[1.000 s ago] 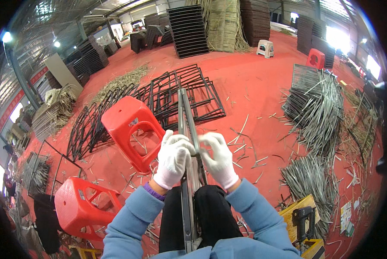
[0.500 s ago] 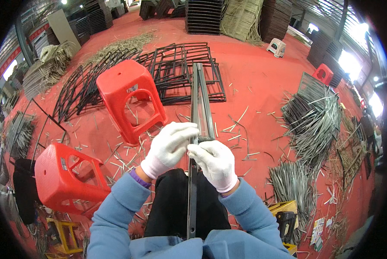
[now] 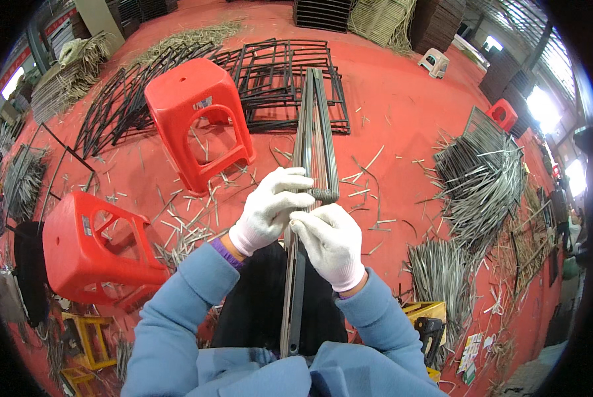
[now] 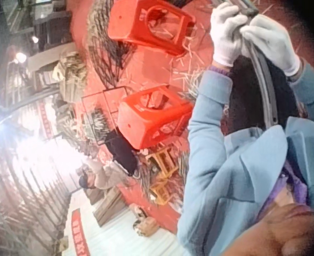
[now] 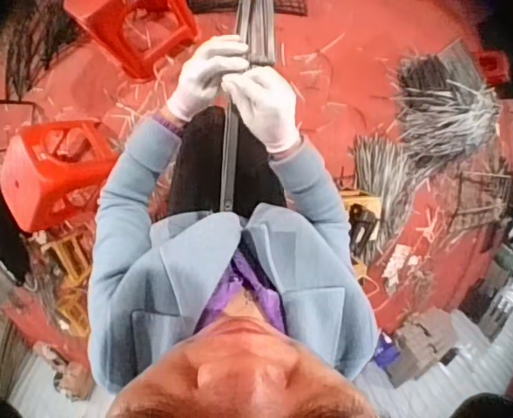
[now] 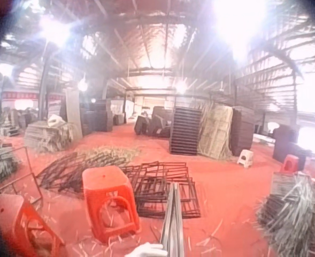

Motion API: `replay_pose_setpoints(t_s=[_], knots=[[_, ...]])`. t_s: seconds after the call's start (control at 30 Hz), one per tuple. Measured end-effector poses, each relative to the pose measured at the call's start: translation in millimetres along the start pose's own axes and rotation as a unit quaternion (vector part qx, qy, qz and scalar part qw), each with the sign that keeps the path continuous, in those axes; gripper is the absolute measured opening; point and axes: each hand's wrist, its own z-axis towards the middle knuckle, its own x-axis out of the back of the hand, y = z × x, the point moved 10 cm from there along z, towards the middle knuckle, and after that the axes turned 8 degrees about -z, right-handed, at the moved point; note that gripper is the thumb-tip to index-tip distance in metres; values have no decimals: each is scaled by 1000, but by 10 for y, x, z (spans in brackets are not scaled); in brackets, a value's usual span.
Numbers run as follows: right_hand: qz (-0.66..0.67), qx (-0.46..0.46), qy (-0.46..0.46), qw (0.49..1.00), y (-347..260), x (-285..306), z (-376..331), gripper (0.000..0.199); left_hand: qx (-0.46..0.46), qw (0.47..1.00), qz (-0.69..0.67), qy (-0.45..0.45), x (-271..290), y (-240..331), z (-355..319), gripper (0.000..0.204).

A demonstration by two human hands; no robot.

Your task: The person assembles a metal frame by inserting thin metal rods into a rectangular frame, securing them with a staple gun, and trimming excess wire with pliers. The person repeats this process for multiple rods, working on the floor in a workshop.

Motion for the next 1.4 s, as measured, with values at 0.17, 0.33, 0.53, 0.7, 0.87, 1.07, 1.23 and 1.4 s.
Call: replay_pose_setpoints(t_s=[0.17,0.33,0.53,0.7,0.87,1.07,1.23,1.4], knots=[[-3,-108,-33,994,422,234,-920,32,9,1000,-21,20,-31,-60,-12,33],[-273,-490,116,820,1485,1576,-3460,44,10,999,-31,26,-53,-72,-2,41],[-476,-728,-180,460,1598,2585,-6370,56,-17,999,-18,23,-91,-98,23,45],[-379,-692,-140,598,2069,2669,-6516,63,-26,999,-14,17,-112,-79,38,45],[52,-730,-54,679,1996,2618,-4905,13,-60,997,30,48,-108,4,94,39],[189,-625,-130,746,1008,2017,-1736,10,-59,996,40,53,-126,2,97,40],[209,-555,-263,761,462,1308,-313,5,-33,998,19,42,-104,-40,77,35],[147,-543,-335,756,271,985,6,8,-25,998,8,52,-81,-74,59,34]])
